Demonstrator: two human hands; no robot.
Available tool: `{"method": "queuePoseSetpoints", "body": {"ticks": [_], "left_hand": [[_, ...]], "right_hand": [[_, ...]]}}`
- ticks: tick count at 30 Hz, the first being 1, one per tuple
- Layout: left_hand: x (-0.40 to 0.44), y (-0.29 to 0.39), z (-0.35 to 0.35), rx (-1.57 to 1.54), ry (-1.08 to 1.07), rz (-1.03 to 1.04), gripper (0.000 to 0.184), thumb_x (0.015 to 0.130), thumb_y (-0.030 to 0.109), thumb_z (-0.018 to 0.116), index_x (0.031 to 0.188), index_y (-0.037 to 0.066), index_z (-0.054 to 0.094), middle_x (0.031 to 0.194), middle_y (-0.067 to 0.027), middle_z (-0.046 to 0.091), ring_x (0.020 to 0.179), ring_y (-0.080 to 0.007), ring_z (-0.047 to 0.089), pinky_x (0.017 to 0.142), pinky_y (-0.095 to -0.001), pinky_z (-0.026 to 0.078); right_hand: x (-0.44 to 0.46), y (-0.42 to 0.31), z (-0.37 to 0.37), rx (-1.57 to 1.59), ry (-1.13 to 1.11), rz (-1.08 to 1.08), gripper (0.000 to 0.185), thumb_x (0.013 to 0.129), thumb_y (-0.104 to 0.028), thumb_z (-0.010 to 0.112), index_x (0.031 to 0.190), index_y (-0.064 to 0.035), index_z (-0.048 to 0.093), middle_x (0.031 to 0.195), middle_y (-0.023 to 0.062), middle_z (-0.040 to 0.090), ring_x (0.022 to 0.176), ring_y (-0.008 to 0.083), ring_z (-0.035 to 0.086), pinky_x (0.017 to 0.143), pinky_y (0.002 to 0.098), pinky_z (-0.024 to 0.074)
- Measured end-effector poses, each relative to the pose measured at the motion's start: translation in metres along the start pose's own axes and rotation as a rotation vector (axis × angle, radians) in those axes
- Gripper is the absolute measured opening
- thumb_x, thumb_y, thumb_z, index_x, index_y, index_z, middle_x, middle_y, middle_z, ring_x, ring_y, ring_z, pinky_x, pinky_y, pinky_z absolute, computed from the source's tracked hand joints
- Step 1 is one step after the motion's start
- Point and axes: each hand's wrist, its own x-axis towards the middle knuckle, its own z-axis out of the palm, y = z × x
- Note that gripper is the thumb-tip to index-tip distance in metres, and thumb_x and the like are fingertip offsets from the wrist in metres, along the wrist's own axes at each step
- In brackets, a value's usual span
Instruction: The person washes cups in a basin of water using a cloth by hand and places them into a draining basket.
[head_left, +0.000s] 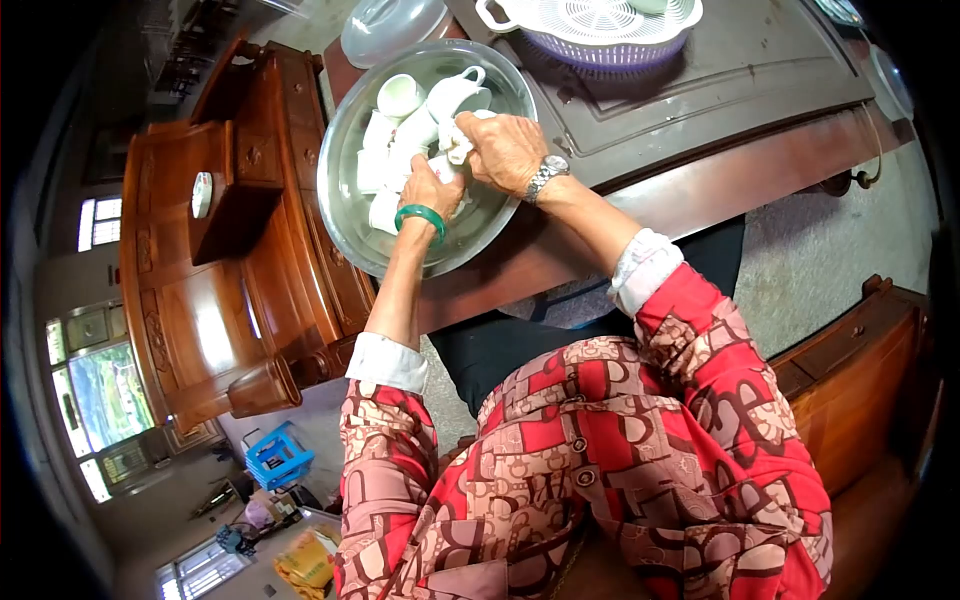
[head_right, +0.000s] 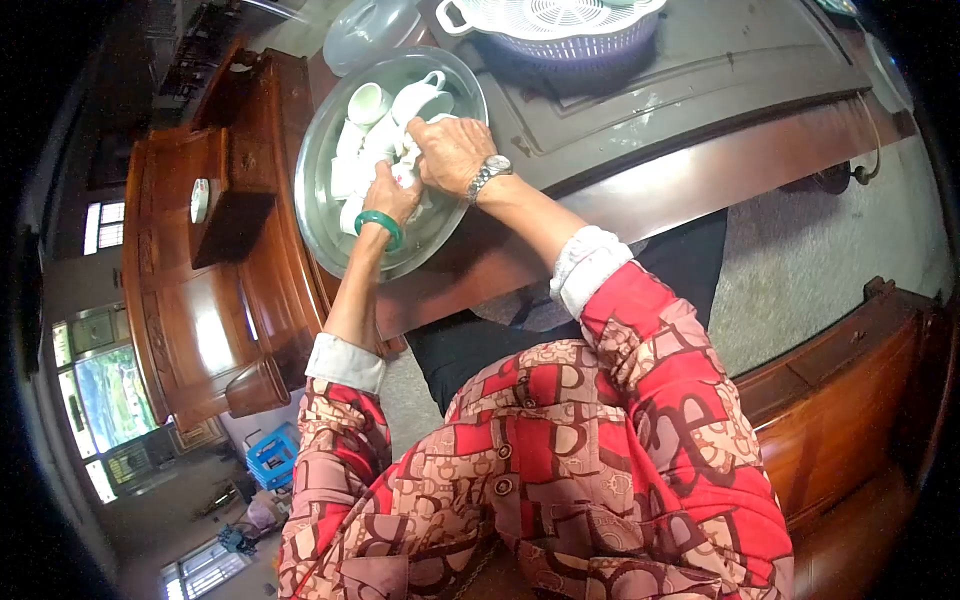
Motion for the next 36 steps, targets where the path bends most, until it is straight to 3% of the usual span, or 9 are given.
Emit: {"method": "queuePoseSetpoints", "body": {"ticks": [5, 9, 12, 17, 23, 26, 28, 31, 36], "left_hand": [[0.005, 0.002, 0.008, 0.072, -0.035, 0.005, 0.053, 0.071, 0.033, 0.063, 0.103, -0.004, 0.043, 0.09, -0.0263, 0.06, 0.088, -0.0408, 0.058, 0.077, -0.0435, 0.045], [0.014, -0.015, 0.005, 0.026, -0.033, 0.033, 0.06, 0.068, 0.037, 0.066, 0.106, -0.004, 0.045, 0.092, -0.0246, 0.06, 0.088, -0.0375, 0.059, 0.076, -0.0402, 0.046], [0.009, -0.02, -0.017, -0.317, 0.037, 0.005, 0.075, 0.06, 0.042, 0.072, 0.114, -0.002, 0.045, 0.094, -0.02, 0.06, 0.086, -0.0265, 0.059, 0.074, -0.0328, 0.047], [0.004, -0.017, -0.057, -0.757, 0.333, 0.04, 0.069, 0.063, 0.036, 0.077, 0.112, 0.0, 0.044, 0.089, -0.009, 0.052, 0.074, -0.0174, 0.053, 0.065, -0.0295, 0.046], [0.016, -0.036, -0.092, -0.644, 0.676, 0.268, 0.067, 0.065, 0.038, 0.076, 0.111, 0.002, 0.044, 0.102, -0.014, 0.049, 0.091, -0.0215, 0.05, 0.075, -0.0338, 0.043], [0.001, -0.017, -0.109, -0.697, 0.676, 0.2, 0.067, 0.065, 0.036, 0.077, 0.112, 0.004, 0.043, 0.101, -0.0136, 0.049, 0.093, -0.0217, 0.05, 0.075, -0.0338, 0.044], [-0.002, -0.016, -0.115, -0.76, 0.729, 0.296, 0.066, 0.065, 0.034, 0.077, 0.114, 0.006, 0.042, 0.103, -0.0133, 0.048, 0.095, -0.0229, 0.051, 0.077, -0.0349, 0.046], [0.0, -0.019, -0.121, -0.685, 0.801, 0.361, 0.059, 0.069, 0.018, 0.076, 0.113, 0.005, 0.04, 0.095, -0.0112, 0.054, 0.083, -0.0174, 0.058, 0.07, -0.0295, 0.052], [-0.003, -0.017, -0.124, -0.638, 0.819, 0.356, 0.056, 0.07, 0.02, 0.075, 0.112, 0.005, 0.041, 0.096, -0.0108, 0.053, 0.083, -0.0172, 0.057, 0.071, -0.0302, 0.053]], "right_hand": [[0.001, -0.001, 0.0, -0.002, 0.002, 0.011, 0.018, 0.067, -0.01, 0.053, 0.084, -0.0063, 0.058, 0.068, 0.0195, 0.06, 0.066, 0.0367, 0.061, 0.059, 0.0458, 0.0476], [0.001, -0.004, -0.002, 0.001, 0.01, 0.014, 0.019, 0.067, -0.01, 0.053, 0.084, -0.0058, 0.058, 0.067, 0.0199, 0.06, 0.065, 0.0373, 0.06, 0.059, 0.0463, 0.0475], [0.001, -0.003, 0.002, -0.001, 0.014, 0.023, 0.019, 0.067, -0.009, 0.052, 0.084, -0.0057, 0.058, 0.067, 0.02, 0.06, 0.065, 0.0373, 0.06, 0.059, 0.0465, 0.0476], [0.002, -0.002, 0.003, -0.004, 0.008, 0.026, 0.016, 0.065, -0.008, 0.051, 0.081, -0.0068, 0.052, 0.066, 0.0163, 0.06, 0.065, 0.0361, 0.059, 0.055, 0.0462, 0.0463], [0.001, -0.003, 0.003, -0.02, 0.005, 0.016, 0.015, 0.065, -0.006, 0.051, 0.08, -0.0062, 0.051, 0.066, 0.0163, 0.059, 0.066, 0.0358, 0.059, 0.057, 0.0457, 0.0453], [0.001, -0.004, 0.001, 0.005, 0.006, 0.015, 0.014, 0.066, -0.007, 0.051, 0.08, -0.0061, 0.051, 0.066, 0.0165, 0.059, 0.066, 0.0363, 0.058, 0.057, 0.0458, 0.0449], [0.001, -0.006, 0.001, -0.011, -0.002, 0.014, 0.018, 0.066, -0.007, 0.052, 0.083, -0.0066, 0.056, 0.067, 0.0174, 0.06, 0.066, 0.0359, 0.06, 0.058, 0.0451, 0.0465], [0.001, -0.004, 0.001, -0.028, -0.006, 0.002, 0.02, 0.066, -0.008, 0.052, 0.085, -0.0068, 0.058, 0.068, 0.0181, 0.061, 0.066, 0.0354, 0.061, 0.058, 0.0444, 0.0474], [0.0, -0.005, 0.001, -0.011, -0.011, 0.019, 0.014, 0.067, -0.007, 0.053, 0.08, -0.0062, 0.051, 0.067, 0.0163, 0.059, 0.066, 0.0366, 0.058, 0.057, 0.0459, 0.0451]]}}
